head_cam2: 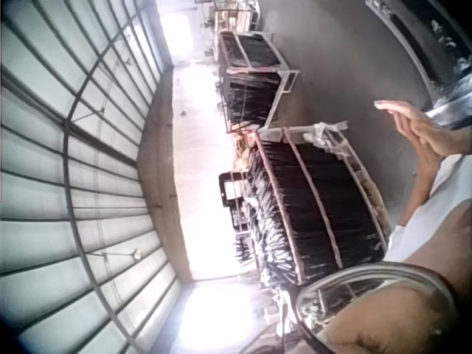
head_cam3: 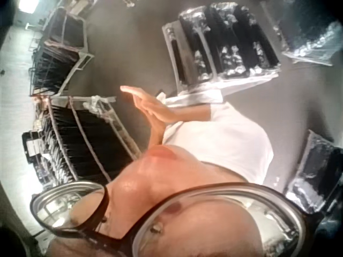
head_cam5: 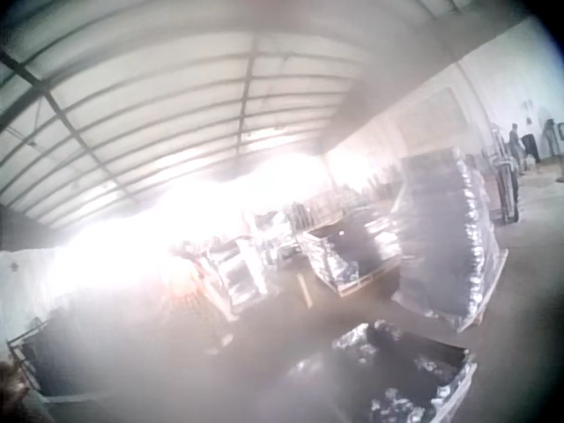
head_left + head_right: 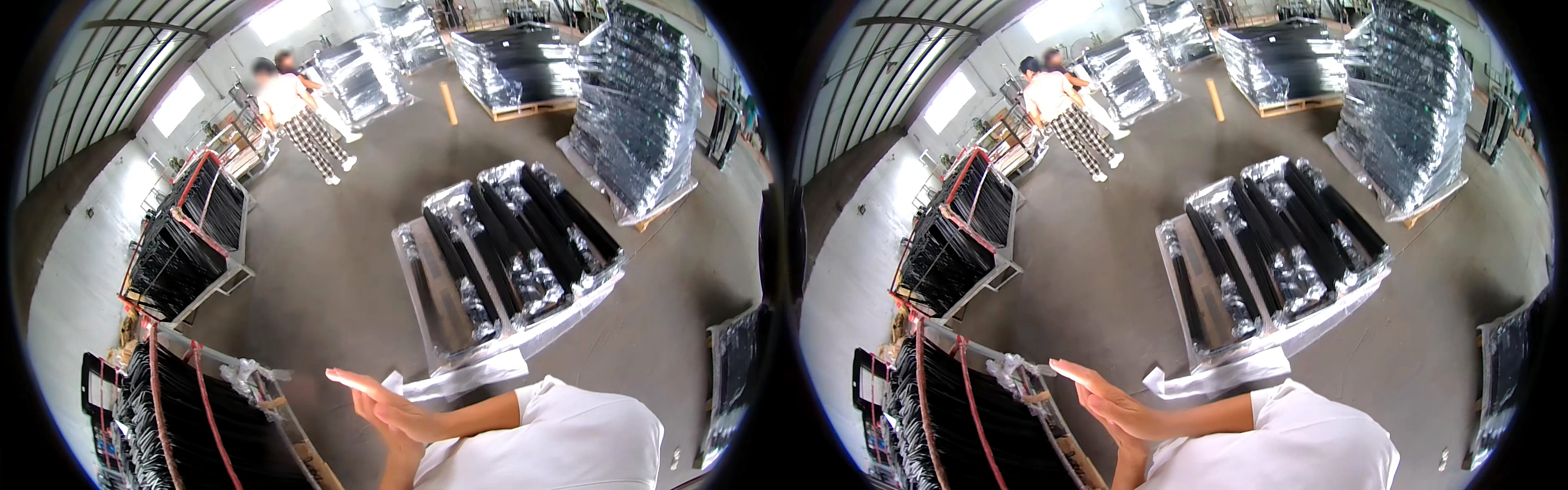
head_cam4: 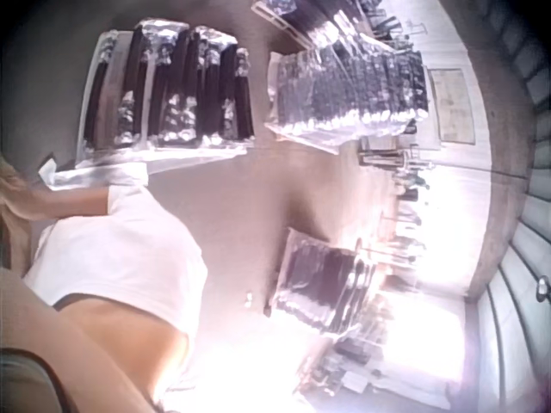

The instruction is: The person picks up black plastic chair frames from a rack and stacks them onto a pallet. They handle the frames one by one, placing them carefully on top of a growing pile of wrapped parts. The task involves repetitive lifting and stacking of the furniture components.

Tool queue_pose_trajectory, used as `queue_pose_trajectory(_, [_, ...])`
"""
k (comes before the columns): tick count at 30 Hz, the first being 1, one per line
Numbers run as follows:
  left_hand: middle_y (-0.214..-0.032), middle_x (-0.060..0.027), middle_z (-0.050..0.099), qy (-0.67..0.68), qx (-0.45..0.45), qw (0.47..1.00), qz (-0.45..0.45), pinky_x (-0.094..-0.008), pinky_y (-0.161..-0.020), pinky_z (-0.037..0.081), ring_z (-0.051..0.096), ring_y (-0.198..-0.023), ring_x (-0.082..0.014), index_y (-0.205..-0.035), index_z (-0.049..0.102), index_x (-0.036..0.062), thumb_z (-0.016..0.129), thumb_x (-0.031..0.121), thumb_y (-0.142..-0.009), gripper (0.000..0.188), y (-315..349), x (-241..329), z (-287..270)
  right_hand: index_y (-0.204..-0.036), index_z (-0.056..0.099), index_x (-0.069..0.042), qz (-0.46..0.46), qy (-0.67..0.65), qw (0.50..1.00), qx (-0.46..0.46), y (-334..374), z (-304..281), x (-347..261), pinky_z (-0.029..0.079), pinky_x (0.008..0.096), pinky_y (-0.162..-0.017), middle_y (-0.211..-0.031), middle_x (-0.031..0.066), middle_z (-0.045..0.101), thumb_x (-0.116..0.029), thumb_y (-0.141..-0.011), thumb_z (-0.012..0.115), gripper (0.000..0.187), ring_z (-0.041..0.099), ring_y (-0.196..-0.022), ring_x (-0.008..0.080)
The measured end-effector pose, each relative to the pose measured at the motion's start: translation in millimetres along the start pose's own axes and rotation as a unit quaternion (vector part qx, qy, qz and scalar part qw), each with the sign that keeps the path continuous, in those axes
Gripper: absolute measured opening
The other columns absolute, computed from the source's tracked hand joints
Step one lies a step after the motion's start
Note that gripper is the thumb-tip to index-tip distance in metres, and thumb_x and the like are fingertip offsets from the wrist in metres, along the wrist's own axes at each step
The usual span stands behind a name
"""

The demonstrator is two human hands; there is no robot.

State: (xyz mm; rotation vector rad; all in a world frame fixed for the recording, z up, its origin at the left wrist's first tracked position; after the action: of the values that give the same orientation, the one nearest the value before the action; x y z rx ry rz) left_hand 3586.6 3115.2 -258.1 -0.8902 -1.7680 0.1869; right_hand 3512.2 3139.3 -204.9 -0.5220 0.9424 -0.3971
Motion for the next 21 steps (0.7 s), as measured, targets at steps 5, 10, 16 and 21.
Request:
queue_pose_trajectory(5, [-0.134, -0.0154, 0.022, 0.043, 0.109, 0.993, -0.028, -0.0371, -0.100, 0.018, 0.022, -0.124, -0.0256, -0.130, 0.018, 0.0048, 0.031, 0.052, -0.084, 0.067, -13.1, 31.3, 0.5, -0.134, 0.011, -0.005, -0.081, 0.140, 0.984, -0.079, 9.1, 0.9, 9.0, 0.001, 0.0352, -0.103, -0.141, 0.0058, 0.009, -0.038, -0.090, 0.027, 0.057, 0.003, -0.130, 0.0200])
queue_pose_trajectory(10, [-0.139, -0.0097, 0.014, 0.098, 0.206, 0.974, 0.005, -0.0411, -0.103, 0.009, 0.009, -0.129, -0.0240, -0.132, 0.018, 0.0052, 0.022, 0.054, -0.084, 0.068, -52.9, 70.6, -23.5, -0.134, 0.011, -0.006, -0.023, 0.156, 0.973, -0.169, 28.9, 5.6, -4.4, 0.005, 0.0358, -0.104, -0.140, 0.0072, 0.010, -0.042, -0.089, 0.024, 0.059, 0.005, -0.130, 0.0220])
queue_pose_trajectory(16, [-0.140, -0.0097, 0.010, 0.123, 0.239, 0.962, 0.053, -0.0424, -0.103, 0.002, 0.005, -0.130, -0.0242, -0.133, 0.017, 0.0055, 0.027, 0.057, -0.082, 0.074, -64.9, 63.5, -43.2, -0.134, -0.002, -0.004, -0.050, 0.170, 0.963, -0.204, 29.4, 18.4, -6.2, 0.003, 0.0331, -0.104, -0.141, 0.0095, -0.001, -0.038, -0.090, 0.026, 0.062, 0.000, -0.130, 0.0213])
queue_pose_trajectory(21, [-0.140, -0.0151, 0.006, 0.122, 0.036, 0.992, -0.005, -0.0354, -0.104, 0.004, 0.005, -0.129, -0.0239, -0.133, 0.006, 0.0002, 0.023, 0.056, -0.084, 0.076, -60.8, 71.2, 10.2, -0.132, -0.008, 0.000, -0.115, 0.087, 0.990, 0.004, -27.4, -7.6, -11.0, 0.000, 0.0323, -0.103, -0.140, 0.0114, -0.006, -0.029, -0.091, 0.029, 0.062, -0.004, -0.129, 0.0195])
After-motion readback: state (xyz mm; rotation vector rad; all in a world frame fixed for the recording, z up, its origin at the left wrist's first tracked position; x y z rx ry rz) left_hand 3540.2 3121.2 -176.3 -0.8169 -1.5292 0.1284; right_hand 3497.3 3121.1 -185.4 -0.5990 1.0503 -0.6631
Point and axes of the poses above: each hand's wrist, its own y-axis away from the middle knuckle, its own z-axis out of the palm, x = y × z, the point moved 2 cm from there along -y, towards the middle knuckle
